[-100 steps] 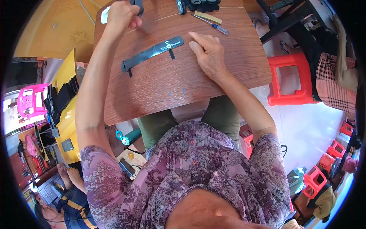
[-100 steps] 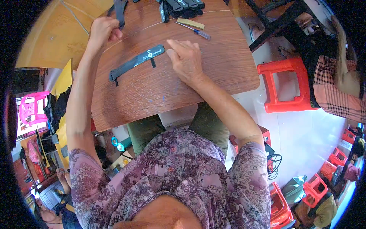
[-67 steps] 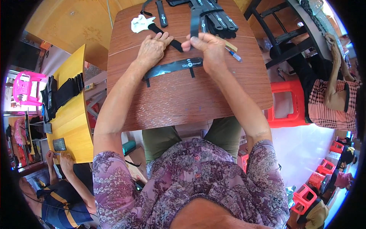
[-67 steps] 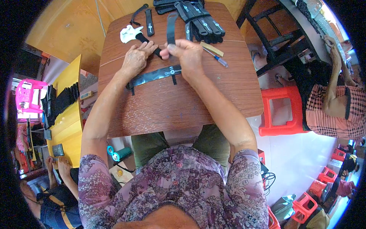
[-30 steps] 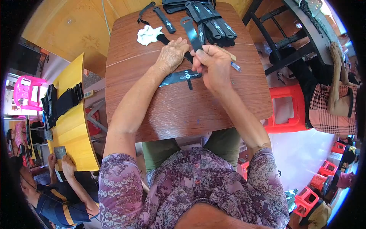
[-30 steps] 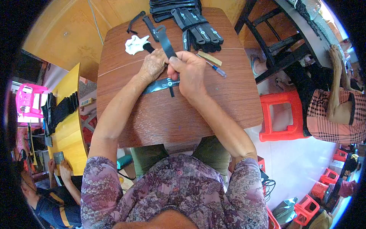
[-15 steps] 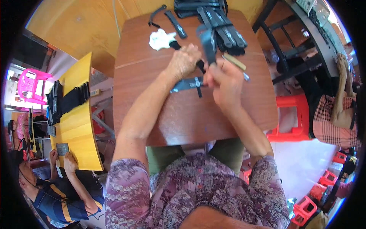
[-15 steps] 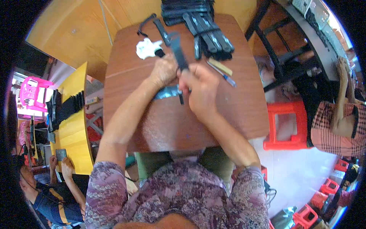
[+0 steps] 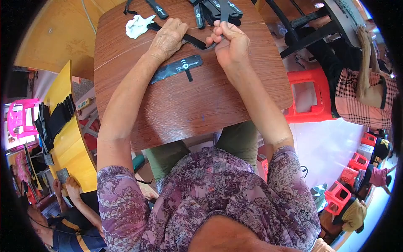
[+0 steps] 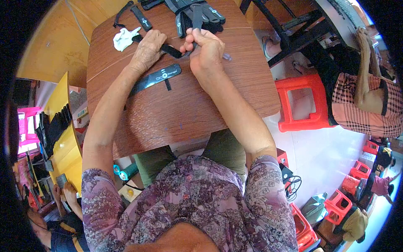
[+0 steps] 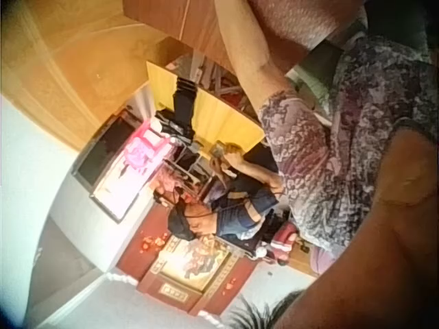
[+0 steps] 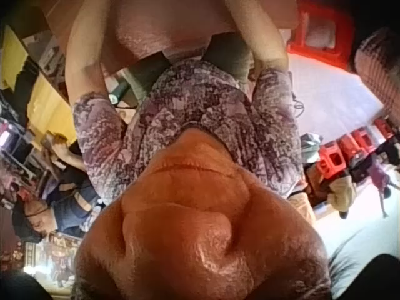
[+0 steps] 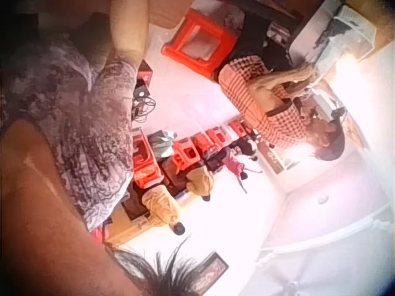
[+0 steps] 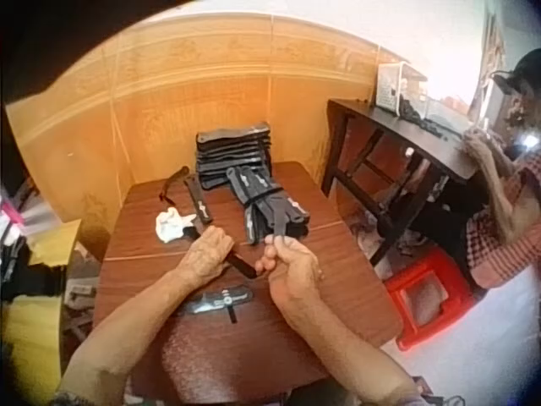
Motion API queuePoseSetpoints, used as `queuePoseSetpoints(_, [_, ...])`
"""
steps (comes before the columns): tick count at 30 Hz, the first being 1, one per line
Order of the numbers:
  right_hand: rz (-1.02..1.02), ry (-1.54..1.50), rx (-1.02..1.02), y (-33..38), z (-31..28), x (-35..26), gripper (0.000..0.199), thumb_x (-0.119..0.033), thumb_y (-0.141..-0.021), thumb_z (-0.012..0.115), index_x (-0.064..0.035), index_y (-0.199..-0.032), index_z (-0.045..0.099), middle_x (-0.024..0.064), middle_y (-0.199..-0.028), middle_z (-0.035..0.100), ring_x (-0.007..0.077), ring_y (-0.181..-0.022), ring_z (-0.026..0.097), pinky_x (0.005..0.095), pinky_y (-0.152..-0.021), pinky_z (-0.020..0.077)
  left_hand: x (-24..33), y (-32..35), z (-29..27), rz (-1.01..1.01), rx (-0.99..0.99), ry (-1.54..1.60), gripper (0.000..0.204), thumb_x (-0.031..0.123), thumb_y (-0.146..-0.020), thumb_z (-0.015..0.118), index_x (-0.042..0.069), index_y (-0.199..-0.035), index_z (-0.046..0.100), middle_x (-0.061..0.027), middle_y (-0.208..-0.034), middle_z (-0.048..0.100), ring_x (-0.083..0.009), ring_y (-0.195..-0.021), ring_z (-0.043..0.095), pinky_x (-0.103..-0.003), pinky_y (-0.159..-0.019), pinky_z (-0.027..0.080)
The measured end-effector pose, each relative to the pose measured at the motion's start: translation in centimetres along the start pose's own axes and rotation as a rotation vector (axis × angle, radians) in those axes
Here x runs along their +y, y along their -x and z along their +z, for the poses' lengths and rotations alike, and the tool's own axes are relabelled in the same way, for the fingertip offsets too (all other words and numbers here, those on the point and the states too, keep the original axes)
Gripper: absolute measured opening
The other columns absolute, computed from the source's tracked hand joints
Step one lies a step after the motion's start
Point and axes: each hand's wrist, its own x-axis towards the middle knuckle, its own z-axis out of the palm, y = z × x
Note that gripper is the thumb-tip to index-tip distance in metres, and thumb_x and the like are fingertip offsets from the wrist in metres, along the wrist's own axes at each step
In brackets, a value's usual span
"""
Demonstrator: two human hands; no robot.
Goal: Assembling or finishing small textile straps using a handheld tool.
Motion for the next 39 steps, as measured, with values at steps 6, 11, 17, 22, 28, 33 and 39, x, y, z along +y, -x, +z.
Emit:
queuePoseSetpoints(6, [0.086, -0.054, -0.013, 0.6, -0.5, 0.0, 0.013, -0.007, -0.087, 0.051, 0.0048, -0.084, 0.055, 0.0056, -0.062, 0.051, 0.0142, -0.051, 0.042, 0.0334, -0.053, 0.0429, -1.1, -0.8, 1.0, -0.078, -0.204, -0.039, 0.021, 0.028, -0.076, 0.063, 0.008, -0.084, 0.061, -0.0116, -0.080, 0.063, -0.0285, -0.082, 0.061, -0.039, -0.069, 0.048])
queuePoseSetpoints(11, [0.055, 0.023, 0.001, 2.1, 2.1, 0.1, 0.013, -0.005, -0.088, 0.049, 0.0054, -0.082, 0.054, 0.0067, -0.060, 0.050, 0.0143, -0.048, 0.041, 0.0322, -0.050, 0.0420, -1.3, -1.5, 1.1, -0.139, -0.278, -0.100, 0.026, 0.037, -0.077, 0.060, 0.012, -0.080, 0.065, -0.0113, -0.076, 0.066, -0.0275, -0.077, 0.064, -0.040, -0.065, 0.049])
queuePoseSetpoints(17, [0.066, -0.021, -0.015, 3.0, 2.7, 0.0, 0.014, -0.004, -0.089, 0.046, 0.0047, -0.082, 0.054, 0.0067, -0.059, 0.049, 0.0146, -0.050, 0.042, 0.0315, -0.053, 0.0412, -1.3, -1.5, 1.2, -0.128, -0.200, -0.027, 0.030, 0.041, -0.079, 0.058, 0.011, -0.075, 0.065, -0.0126, -0.073, 0.065, -0.0297, -0.074, 0.064, -0.041, -0.063, 0.049])
queuePoseSetpoints(22, [0.076, -0.051, -0.001, 2.7, 1.6, -0.4, 0.015, -0.007, -0.090, 0.045, 0.0039, -0.084, 0.054, 0.0056, -0.059, 0.049, 0.0148, -0.050, 0.040, 0.0328, -0.054, 0.0409, -1.2, -1.9, 1.2, -0.150, -0.229, -0.026, 0.030, 0.038, -0.079, 0.058, 0.009, -0.074, 0.064, -0.0143, -0.074, 0.065, -0.0324, -0.074, 0.063, -0.042, -0.064, 0.049])
queuePoseSetpoints(28, [0.082, -0.111, 0.003, -0.7, -0.5, -1.3, 0.015, -0.010, -0.090, 0.047, 0.0031, -0.088, 0.053, 0.0046, -0.064, 0.048, 0.0151, -0.055, 0.041, 0.0336, -0.060, 0.0408, -0.9, -1.2, -1.4, -0.142, -0.355, 0.141, 0.029, 0.026, -0.074, 0.065, 0.010, -0.097, 0.059, -0.0126, -0.082, 0.063, -0.0312, -0.085, 0.060, -0.043, -0.070, 0.046])
queuePoseSetpoints(33, [-0.026, -0.067, 0.019, -3.2, 0.1, -1.4, 0.016, -0.011, -0.091, 0.046, 0.0034, -0.090, 0.052, 0.0040, -0.067, 0.048, 0.0139, -0.058, 0.041, 0.0328, -0.061, 0.0399, 0.1, -1.9, -1.5, -0.153, -0.281, 0.473, 0.034, 0.018, -0.071, 0.069, 0.010, -0.103, 0.061, -0.0086, -0.079, 0.062, -0.0228, -0.081, 0.060, -0.035, -0.073, 0.047])
queuePoseSetpoints(39, [-0.072, -0.033, 0.045, -4.2, 0.2, -0.6, 0.015, -0.012, -0.089, 0.051, 0.0020, -0.086, 0.055, 0.0041, -0.066, 0.050, 0.0131, -0.055, 0.043, 0.0332, -0.055, 0.0425, 0.1, -2.1, -0.8, -0.263, -0.327, 0.653, 0.019, 0.021, -0.079, 0.062, 0.009, -0.094, 0.064, -0.0054, -0.069, 0.059, -0.0190, -0.067, 0.058, -0.032, -0.066, 0.046])
